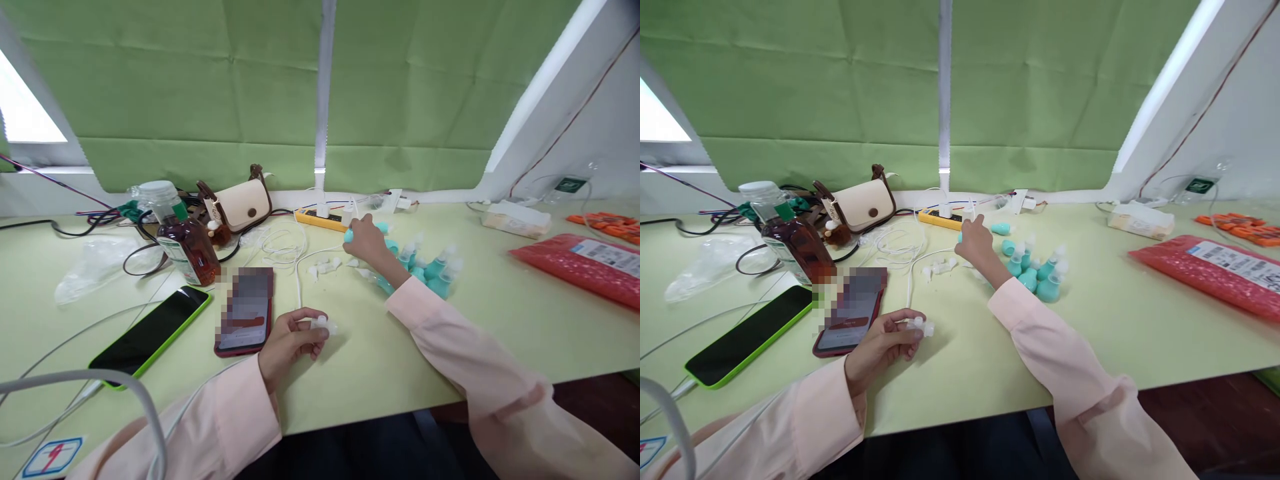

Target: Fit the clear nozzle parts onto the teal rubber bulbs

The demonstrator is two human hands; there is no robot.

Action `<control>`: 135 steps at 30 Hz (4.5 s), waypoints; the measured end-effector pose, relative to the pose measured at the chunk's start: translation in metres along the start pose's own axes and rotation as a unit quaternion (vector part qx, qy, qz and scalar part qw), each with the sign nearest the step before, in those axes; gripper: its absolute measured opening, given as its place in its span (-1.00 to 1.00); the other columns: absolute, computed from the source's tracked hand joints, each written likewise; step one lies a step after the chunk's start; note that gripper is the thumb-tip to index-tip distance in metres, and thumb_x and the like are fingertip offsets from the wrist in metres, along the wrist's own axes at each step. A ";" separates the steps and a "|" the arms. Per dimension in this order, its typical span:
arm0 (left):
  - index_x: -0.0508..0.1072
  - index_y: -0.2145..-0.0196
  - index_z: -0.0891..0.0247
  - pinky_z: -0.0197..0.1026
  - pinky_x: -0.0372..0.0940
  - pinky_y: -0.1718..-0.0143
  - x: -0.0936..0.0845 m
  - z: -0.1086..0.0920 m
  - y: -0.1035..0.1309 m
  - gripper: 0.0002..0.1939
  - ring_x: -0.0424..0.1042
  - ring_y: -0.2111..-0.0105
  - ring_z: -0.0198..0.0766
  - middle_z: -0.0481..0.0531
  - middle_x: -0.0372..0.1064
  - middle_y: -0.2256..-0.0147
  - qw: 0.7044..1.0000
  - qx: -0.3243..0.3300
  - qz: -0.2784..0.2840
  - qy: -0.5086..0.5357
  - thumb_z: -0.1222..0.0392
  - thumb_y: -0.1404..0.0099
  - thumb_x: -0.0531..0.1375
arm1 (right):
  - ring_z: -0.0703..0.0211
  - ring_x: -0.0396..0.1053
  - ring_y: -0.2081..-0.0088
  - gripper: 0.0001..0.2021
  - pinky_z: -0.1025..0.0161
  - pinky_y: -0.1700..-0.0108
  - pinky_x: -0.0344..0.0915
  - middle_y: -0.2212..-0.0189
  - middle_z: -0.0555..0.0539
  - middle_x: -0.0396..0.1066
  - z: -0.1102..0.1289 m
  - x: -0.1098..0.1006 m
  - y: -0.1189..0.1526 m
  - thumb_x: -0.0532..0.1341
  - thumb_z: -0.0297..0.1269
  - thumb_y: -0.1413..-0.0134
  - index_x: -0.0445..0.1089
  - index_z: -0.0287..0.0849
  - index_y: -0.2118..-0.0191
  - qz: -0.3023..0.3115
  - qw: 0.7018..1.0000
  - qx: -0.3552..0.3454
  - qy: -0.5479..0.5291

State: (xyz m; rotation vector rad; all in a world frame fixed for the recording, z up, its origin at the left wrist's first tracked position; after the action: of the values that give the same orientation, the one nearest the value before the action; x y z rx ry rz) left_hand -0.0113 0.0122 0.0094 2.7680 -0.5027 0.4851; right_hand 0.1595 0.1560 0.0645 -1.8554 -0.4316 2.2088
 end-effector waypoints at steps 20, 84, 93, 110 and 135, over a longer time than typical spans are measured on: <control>0.36 0.48 0.40 -0.34 0.14 0.59 0.011 -0.005 0.005 -0.78 0.21 0.64 -0.41 0.01 0.30 0.62 0.990 0.072 -0.012 -0.119 0.14 -0.03 0.17 | 0.41 0.05 0.74 -0.80 0.43 0.73 0.08 0.72 0.16 0.09 -0.004 0.007 0.130 0.04 -0.16 -0.03 0.04 -0.15 0.30 0.349 0.652 -0.028 -0.672; 0.25 0.29 0.29 -0.28 0.11 0.36 0.015 -0.001 0.012 -0.72 0.23 0.39 -0.31 0.01 0.29 0.38 0.900 0.172 0.061 -0.395 0.05 -0.23 -0.11 | 0.00 0.22 0.22 -0.86 0.13 0.24 0.16 0.35 -0.22 0.32 -0.033 0.023 0.040 0.00 -0.39 -0.01 0.25 -0.28 0.30 0.099 0.978 -0.186 0.003; 0.20 0.50 0.29 -0.33 0.04 0.49 0.013 -0.002 0.016 -0.70 0.16 0.55 -0.38 -0.10 0.13 0.58 0.890 0.193 0.026 -0.412 0.04 -0.22 -0.11 | 0.11 0.37 0.23 -0.87 0.27 0.32 0.28 0.46 -0.01 0.39 0.008 -0.031 0.108 0.19 -0.34 0.11 0.18 -0.19 0.51 0.295 0.697 -0.124 -0.642; 0.20 0.60 0.30 -0.34 -0.05 0.60 0.013 0.003 0.018 -0.65 0.06 0.65 -0.44 -0.14 0.07 0.68 0.893 0.169 0.024 -0.418 0.02 -0.19 -0.07 | 0.19 0.41 0.36 -0.85 0.33 0.33 0.30 0.62 0.05 0.41 0.000 -0.024 0.112 0.30 -0.43 0.34 0.29 -0.23 0.58 0.417 0.667 -0.071 -0.613; 0.30 0.29 0.27 -0.25 0.14 0.39 0.014 0.003 0.028 -0.79 0.30 0.44 -0.27 0.02 0.35 0.45 0.801 0.273 -0.015 -0.532 0.15 -0.22 -0.05 | 0.09 0.40 0.34 -0.89 0.23 0.31 0.33 0.47 -0.05 0.46 0.008 -0.029 0.129 0.31 -0.34 0.33 0.35 -0.19 0.59 0.317 0.744 -0.061 -0.585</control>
State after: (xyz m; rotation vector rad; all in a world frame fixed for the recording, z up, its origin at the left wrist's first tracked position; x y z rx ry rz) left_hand -0.0084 -0.0183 0.0178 3.3562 -0.5794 -1.2334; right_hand 0.1588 0.0248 0.0457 -0.3216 -0.0807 3.6936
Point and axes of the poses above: each hand's wrist, its own y-axis away from the middle knuckle, its own x-axis out of the palm, z = x × y, the point moved 1 cm from there along -y, towards the middle knuckle
